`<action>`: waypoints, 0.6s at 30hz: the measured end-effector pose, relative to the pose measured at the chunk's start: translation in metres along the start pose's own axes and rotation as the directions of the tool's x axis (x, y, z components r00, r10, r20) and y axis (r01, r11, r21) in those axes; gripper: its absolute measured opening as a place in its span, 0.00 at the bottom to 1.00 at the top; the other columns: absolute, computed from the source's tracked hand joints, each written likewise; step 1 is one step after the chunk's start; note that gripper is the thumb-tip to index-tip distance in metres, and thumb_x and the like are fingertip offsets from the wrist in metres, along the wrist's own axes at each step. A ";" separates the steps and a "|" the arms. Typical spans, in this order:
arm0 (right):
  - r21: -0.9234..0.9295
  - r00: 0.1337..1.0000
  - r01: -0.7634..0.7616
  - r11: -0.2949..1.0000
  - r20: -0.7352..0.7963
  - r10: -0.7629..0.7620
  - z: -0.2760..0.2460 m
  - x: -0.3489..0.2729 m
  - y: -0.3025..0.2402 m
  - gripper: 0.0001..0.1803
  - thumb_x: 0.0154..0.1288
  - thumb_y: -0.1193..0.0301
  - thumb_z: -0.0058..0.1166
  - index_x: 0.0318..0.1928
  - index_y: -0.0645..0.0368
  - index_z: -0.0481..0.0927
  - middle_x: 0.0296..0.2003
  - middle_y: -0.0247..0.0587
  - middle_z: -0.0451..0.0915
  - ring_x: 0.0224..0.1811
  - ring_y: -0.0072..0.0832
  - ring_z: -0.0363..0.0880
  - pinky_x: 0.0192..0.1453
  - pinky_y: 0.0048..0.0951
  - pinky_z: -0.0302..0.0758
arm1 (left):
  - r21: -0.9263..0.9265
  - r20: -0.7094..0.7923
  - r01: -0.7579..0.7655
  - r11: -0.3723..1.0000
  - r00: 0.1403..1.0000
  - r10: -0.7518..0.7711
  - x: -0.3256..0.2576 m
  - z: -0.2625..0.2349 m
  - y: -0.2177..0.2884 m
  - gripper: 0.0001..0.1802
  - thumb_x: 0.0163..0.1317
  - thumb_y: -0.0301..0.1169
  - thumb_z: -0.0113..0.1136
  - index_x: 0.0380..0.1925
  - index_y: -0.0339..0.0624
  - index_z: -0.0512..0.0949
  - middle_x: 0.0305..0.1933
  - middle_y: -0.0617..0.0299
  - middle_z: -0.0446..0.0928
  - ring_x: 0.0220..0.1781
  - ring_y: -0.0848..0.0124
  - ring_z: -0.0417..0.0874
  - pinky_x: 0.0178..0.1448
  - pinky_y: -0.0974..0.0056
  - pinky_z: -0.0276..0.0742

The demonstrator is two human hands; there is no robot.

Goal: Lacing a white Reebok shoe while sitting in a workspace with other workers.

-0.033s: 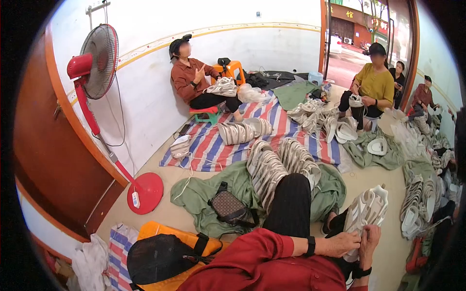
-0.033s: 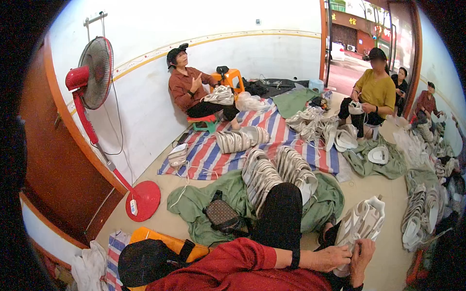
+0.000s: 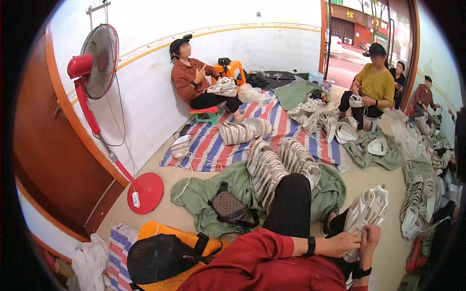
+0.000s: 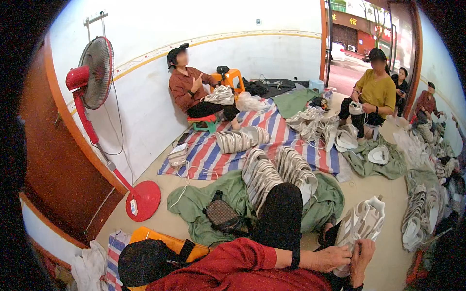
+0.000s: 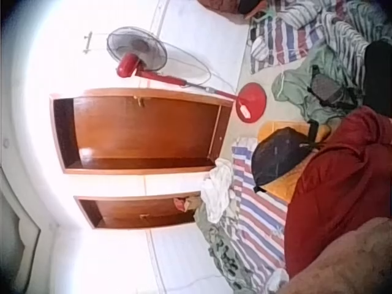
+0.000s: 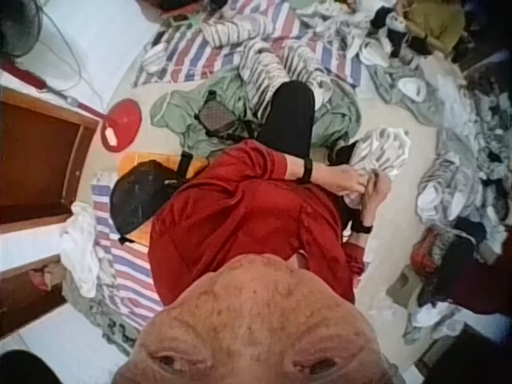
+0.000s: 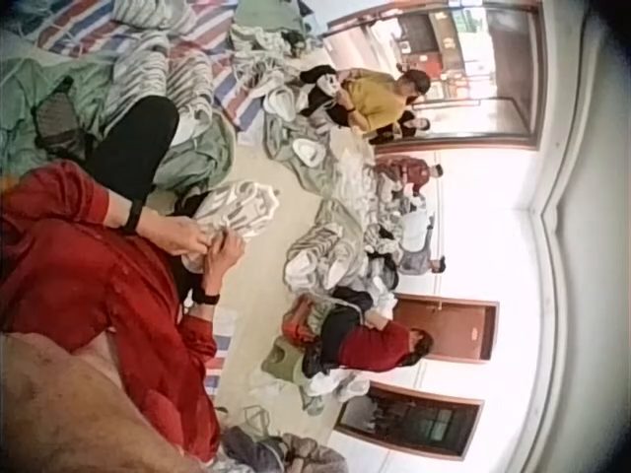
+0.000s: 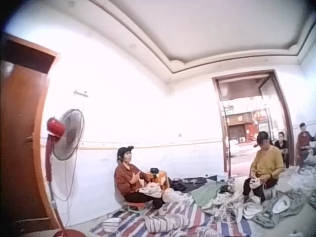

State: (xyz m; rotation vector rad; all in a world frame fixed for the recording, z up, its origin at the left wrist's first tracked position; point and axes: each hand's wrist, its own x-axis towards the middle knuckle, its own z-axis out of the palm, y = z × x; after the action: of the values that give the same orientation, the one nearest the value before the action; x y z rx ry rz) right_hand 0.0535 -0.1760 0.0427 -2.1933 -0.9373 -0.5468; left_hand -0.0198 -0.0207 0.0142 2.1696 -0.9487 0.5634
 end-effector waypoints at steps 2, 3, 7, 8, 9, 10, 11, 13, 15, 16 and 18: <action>0.004 1.000 0.007 1.000 0.001 -0.007 0.000 0.000 0.000 0.06 0.52 0.80 0.52 0.33 0.61 0.74 0.31 0.44 0.72 0.38 0.45 0.69 0.46 0.40 0.64 | 0.006 -0.007 -0.005 1.000 1.000 0.005 0.000 0.000 -0.001 0.12 0.48 0.24 0.60 0.35 0.38 0.73 0.44 0.52 0.70 0.50 0.53 0.70 0.51 0.55 0.72; 0.001 1.000 -0.003 1.000 0.004 0.003 -0.001 0.000 -0.002 0.06 0.52 0.80 0.52 0.33 0.61 0.74 0.32 0.44 0.72 0.39 0.45 0.69 0.46 0.40 0.64 | 0.010 -0.012 -0.010 1.000 1.000 0.010 0.001 -0.001 0.000 0.12 0.49 0.24 0.59 0.35 0.38 0.73 0.44 0.53 0.70 0.50 0.53 0.70 0.51 0.55 0.73; -0.015 1.000 -0.017 1.000 0.014 0.017 -0.002 0.001 -0.002 0.06 0.52 0.79 0.52 0.34 0.61 0.74 0.32 0.45 0.73 0.39 0.45 0.70 0.47 0.40 0.64 | 0.000 -0.003 0.010 1.000 1.000 -0.010 0.003 -0.004 0.002 0.12 0.49 0.25 0.59 0.35 0.37 0.73 0.43 0.53 0.71 0.50 0.53 0.71 0.51 0.55 0.73; -0.014 1.000 -0.015 1.000 0.014 0.015 -0.001 0.001 0.000 0.06 0.52 0.79 0.52 0.34 0.61 0.74 0.32 0.45 0.73 0.39 0.45 0.70 0.47 0.40 0.64 | 0.006 -0.003 0.009 1.000 1.000 -0.009 0.003 -0.003 0.001 0.12 0.49 0.25 0.59 0.35 0.37 0.73 0.43 0.53 0.71 0.50 0.53 0.71 0.50 0.55 0.73; -0.024 1.000 -0.017 1.000 0.020 0.017 0.000 0.000 0.002 0.06 0.52 0.79 0.52 0.34 0.61 0.74 0.32 0.45 0.73 0.40 0.45 0.70 0.47 0.41 0.64 | 0.010 -0.004 0.008 1.000 1.000 -0.008 0.003 -0.002 0.000 0.12 0.48 0.25 0.59 0.35 0.37 0.73 0.43 0.53 0.71 0.50 0.53 0.71 0.50 0.55 0.73; -0.032 1.000 -0.017 0.999 0.026 0.018 0.001 0.000 0.004 0.06 0.52 0.79 0.52 0.34 0.61 0.75 0.32 0.45 0.73 0.40 0.45 0.70 0.48 0.41 0.64 | 0.013 -0.007 0.010 1.000 1.000 -0.010 0.003 -0.002 -0.001 0.12 0.48 0.25 0.59 0.35 0.37 0.73 0.43 0.53 0.71 0.50 0.53 0.71 0.50 0.55 0.73; -0.029 1.000 -0.012 1.000 0.027 0.012 0.002 0.000 0.005 0.06 0.52 0.79 0.52 0.34 0.61 0.75 0.32 0.45 0.73 0.40 0.45 0.70 0.48 0.41 0.64 | 0.012 0.002 0.011 1.000 1.000 -0.011 0.002 -0.002 -0.002 0.12 0.48 0.25 0.59 0.35 0.37 0.73 0.43 0.53 0.71 0.50 0.52 0.71 0.50 0.55 0.73; 0.000 0.998 -0.031 1.000 0.051 0.031 0.006 0.002 0.004 0.07 0.52 0.78 0.51 0.34 0.61 0.75 0.33 0.46 0.73 0.40 0.45 0.70 0.49 0.43 0.65 | 0.026 0.004 0.027 0.999 1.000 -0.027 -0.001 -0.004 -0.003 0.13 0.48 0.26 0.60 0.35 0.37 0.73 0.43 0.53 0.71 0.50 0.52 0.71 0.49 0.54 0.73; 0.009 0.999 0.006 1.000 0.039 -0.007 0.003 -0.006 0.014 0.07 0.53 0.79 0.51 0.35 0.61 0.75 0.33 0.46 0.73 0.40 0.46 0.69 0.49 0.43 0.65 | 0.038 -0.031 -0.030 0.999 0.999 0.032 0.000 -0.005 -0.001 0.15 0.46 0.26 0.61 0.36 0.37 0.73 0.43 0.53 0.71 0.50 0.51 0.71 0.49 0.54 0.73; 0.012 0.999 0.036 0.999 0.020 -0.037 0.003 -0.005 0.014 0.07 0.53 0.79 0.51 0.35 0.62 0.74 0.33 0.46 0.73 0.40 0.46 0.69 0.49 0.43 0.65 | 0.067 -0.040 -0.015 0.998 0.999 0.018 0.003 -0.006 0.000 0.15 0.46 0.26 0.61 0.36 0.37 0.73 0.43 0.53 0.71 0.50 0.51 0.71 0.49 0.54 0.73; 0.034 0.999 0.030 0.999 0.023 -0.031 -0.006 -0.004 0.006 0.06 0.54 0.81 0.50 0.34 0.63 0.73 0.31 0.47 0.71 0.38 0.46 0.68 0.47 0.41 0.65 | -0.010 -0.075 -0.057 0.998 0.996 0.056 0.008 -0.001 0.005 0.11 0.44 0.24 0.62 0.31 0.37 0.75 0.40 0.53 0.73 0.48 0.53 0.71 0.48 0.56 0.72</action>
State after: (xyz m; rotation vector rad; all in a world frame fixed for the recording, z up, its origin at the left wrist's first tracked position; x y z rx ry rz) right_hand 0.0542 -0.1851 0.0415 -2.1626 -0.9872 -0.5166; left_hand -0.0190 -0.0262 0.0218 2.1020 -0.9730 0.6592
